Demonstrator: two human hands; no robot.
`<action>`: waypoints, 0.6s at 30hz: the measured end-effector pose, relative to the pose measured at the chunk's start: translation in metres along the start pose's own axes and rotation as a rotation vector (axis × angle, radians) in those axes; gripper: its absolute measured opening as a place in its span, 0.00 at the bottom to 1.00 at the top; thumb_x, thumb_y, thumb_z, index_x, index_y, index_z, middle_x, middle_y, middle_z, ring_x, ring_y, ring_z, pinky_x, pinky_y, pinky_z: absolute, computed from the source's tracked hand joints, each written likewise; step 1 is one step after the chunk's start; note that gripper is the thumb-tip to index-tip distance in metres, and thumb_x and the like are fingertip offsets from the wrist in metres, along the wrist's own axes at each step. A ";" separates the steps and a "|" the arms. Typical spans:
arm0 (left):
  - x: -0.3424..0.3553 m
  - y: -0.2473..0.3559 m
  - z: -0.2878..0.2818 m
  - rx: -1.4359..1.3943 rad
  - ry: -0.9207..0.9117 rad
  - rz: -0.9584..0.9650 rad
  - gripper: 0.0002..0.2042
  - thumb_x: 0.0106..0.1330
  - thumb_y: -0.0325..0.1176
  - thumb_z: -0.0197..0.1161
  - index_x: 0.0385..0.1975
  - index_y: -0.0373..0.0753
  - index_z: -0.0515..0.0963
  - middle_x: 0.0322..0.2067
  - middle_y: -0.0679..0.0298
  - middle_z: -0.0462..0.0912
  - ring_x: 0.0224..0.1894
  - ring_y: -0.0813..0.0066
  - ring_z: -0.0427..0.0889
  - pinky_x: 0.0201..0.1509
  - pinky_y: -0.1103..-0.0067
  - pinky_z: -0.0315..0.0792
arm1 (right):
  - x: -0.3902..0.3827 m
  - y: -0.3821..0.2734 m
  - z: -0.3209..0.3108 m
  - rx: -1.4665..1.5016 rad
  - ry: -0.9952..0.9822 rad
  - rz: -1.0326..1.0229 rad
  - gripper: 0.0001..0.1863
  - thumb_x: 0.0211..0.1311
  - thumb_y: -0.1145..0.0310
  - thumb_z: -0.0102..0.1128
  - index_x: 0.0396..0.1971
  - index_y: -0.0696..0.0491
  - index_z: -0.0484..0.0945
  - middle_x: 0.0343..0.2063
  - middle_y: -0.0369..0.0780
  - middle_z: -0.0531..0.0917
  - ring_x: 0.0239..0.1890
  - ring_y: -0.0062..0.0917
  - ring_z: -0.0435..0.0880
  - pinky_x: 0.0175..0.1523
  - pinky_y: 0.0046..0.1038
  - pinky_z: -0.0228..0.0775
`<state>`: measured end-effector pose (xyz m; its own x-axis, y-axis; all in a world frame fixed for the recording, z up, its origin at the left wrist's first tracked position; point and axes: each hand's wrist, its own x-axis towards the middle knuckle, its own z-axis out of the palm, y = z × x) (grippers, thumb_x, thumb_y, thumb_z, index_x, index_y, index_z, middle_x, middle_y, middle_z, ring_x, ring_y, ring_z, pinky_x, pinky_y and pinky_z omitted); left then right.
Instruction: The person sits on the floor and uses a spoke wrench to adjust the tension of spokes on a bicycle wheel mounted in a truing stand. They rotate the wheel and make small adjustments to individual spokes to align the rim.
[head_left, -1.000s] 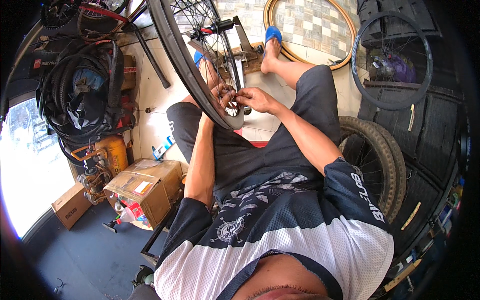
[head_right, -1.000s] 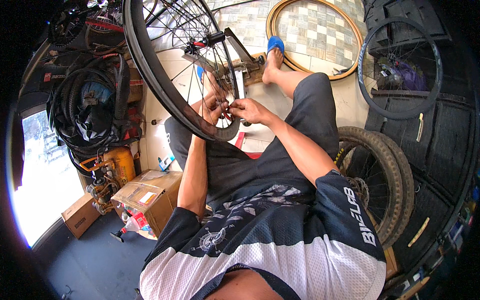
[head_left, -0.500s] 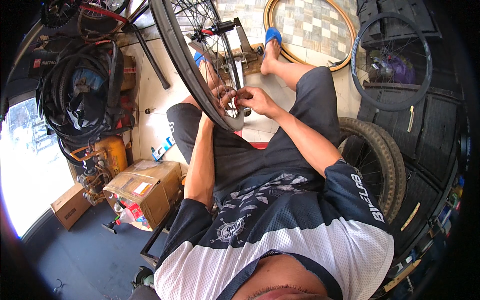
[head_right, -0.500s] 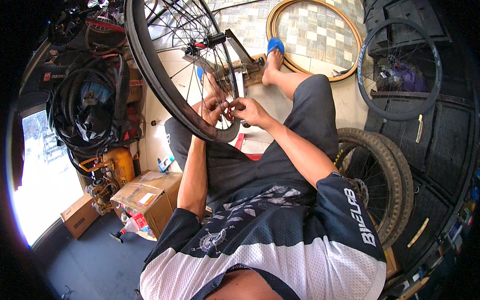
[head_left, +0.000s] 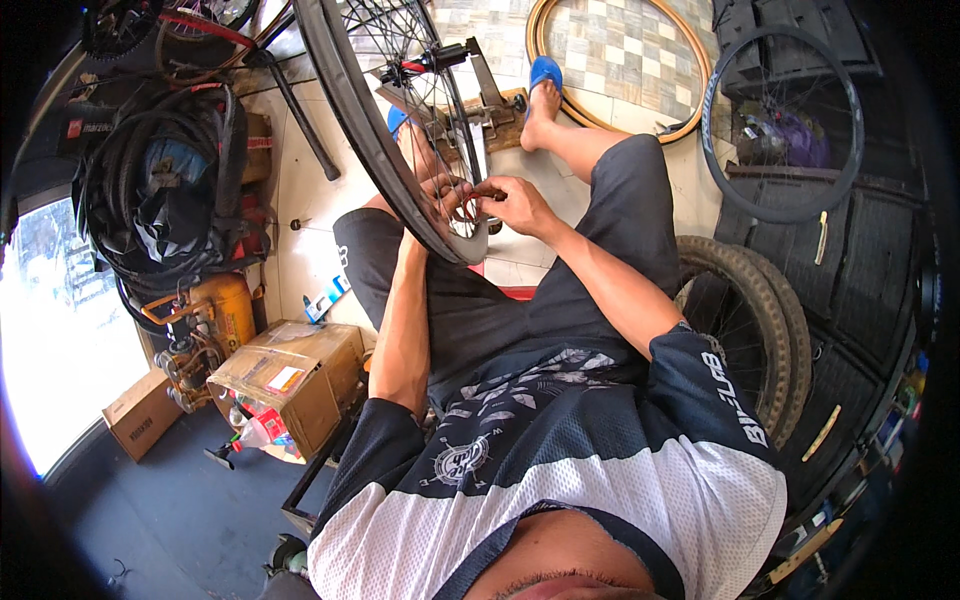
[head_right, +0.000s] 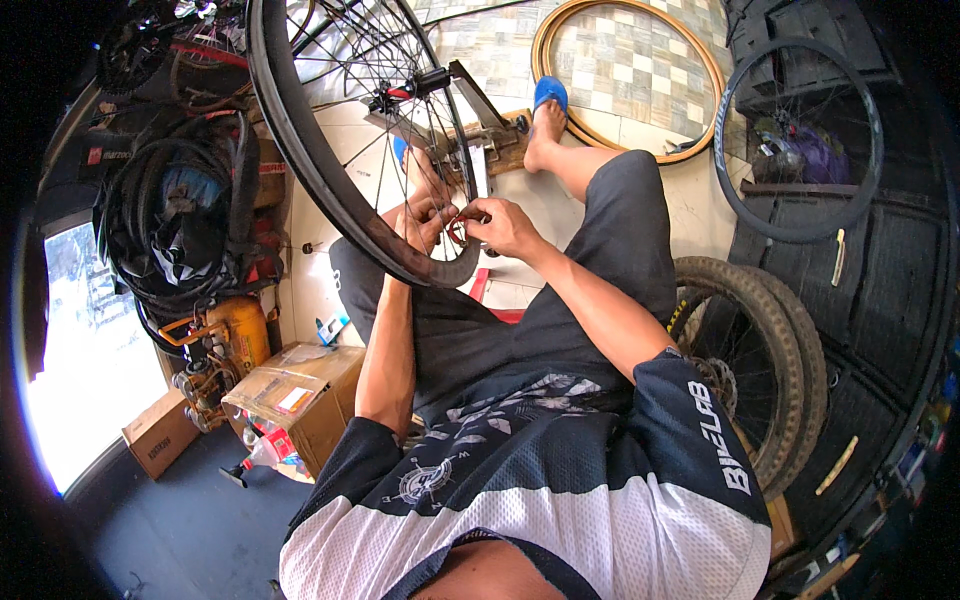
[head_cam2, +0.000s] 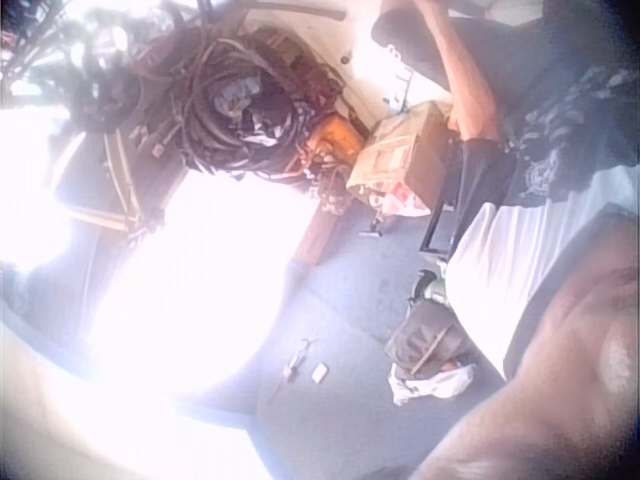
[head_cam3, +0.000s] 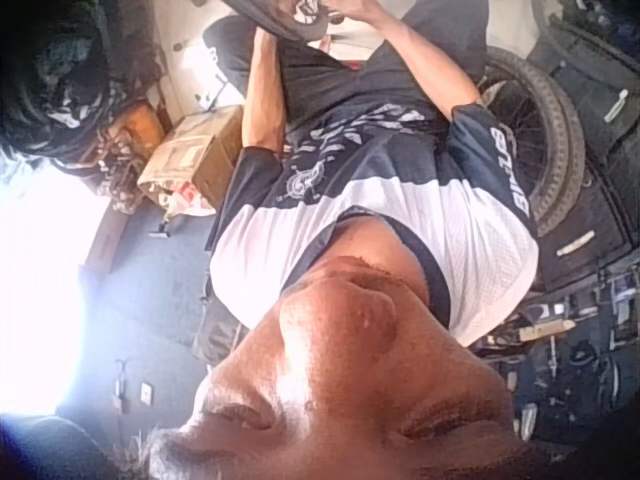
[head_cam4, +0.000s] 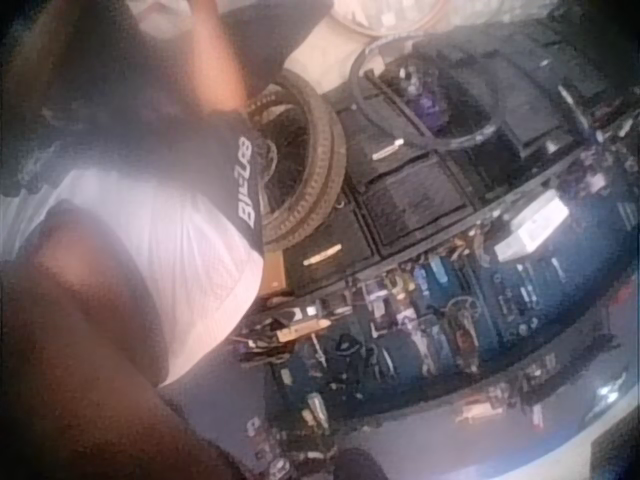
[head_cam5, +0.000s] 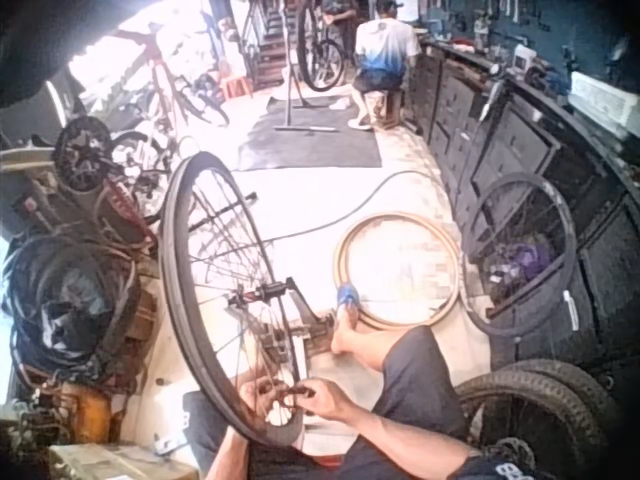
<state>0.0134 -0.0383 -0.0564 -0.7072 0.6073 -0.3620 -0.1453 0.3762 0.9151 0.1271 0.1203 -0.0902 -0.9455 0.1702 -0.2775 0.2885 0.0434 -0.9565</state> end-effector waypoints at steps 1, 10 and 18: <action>0.001 0.004 0.003 -0.012 -0.012 0.015 0.15 0.68 0.42 0.71 0.34 0.34 0.83 0.21 0.72 0.77 0.21 0.84 0.71 0.23 0.79 0.63 | 0.001 0.007 0.002 0.012 0.024 -0.021 0.14 0.67 0.72 0.60 0.49 0.63 0.81 0.39 0.42 0.89 0.40 0.23 0.86 0.50 0.28 0.78; 0.004 -0.012 0.000 -0.196 -0.035 -0.023 0.12 0.69 0.37 0.71 0.39 0.33 0.83 0.22 0.68 0.79 0.23 0.84 0.74 0.25 0.80 0.66 | -0.007 0.002 0.009 0.039 0.015 -0.076 0.23 0.67 0.59 0.69 0.52 0.61 0.78 0.38 0.42 0.87 0.40 0.25 0.85 0.49 0.30 0.77; 0.000 0.003 0.005 -0.119 -0.041 -0.036 0.14 0.70 0.38 0.69 0.42 0.32 0.83 0.24 0.69 0.80 0.25 0.84 0.76 0.27 0.81 0.68 | 0.002 0.004 0.003 0.102 -0.028 0.061 0.18 0.67 0.69 0.63 0.54 0.60 0.77 0.35 0.41 0.88 0.40 0.23 0.86 0.47 0.28 0.78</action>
<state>0.0160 -0.0339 -0.0548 -0.6714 0.6240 -0.3998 -0.2529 0.3143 0.9150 0.1261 0.1177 -0.0950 -0.9308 0.1419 -0.3370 0.3306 -0.0669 -0.9414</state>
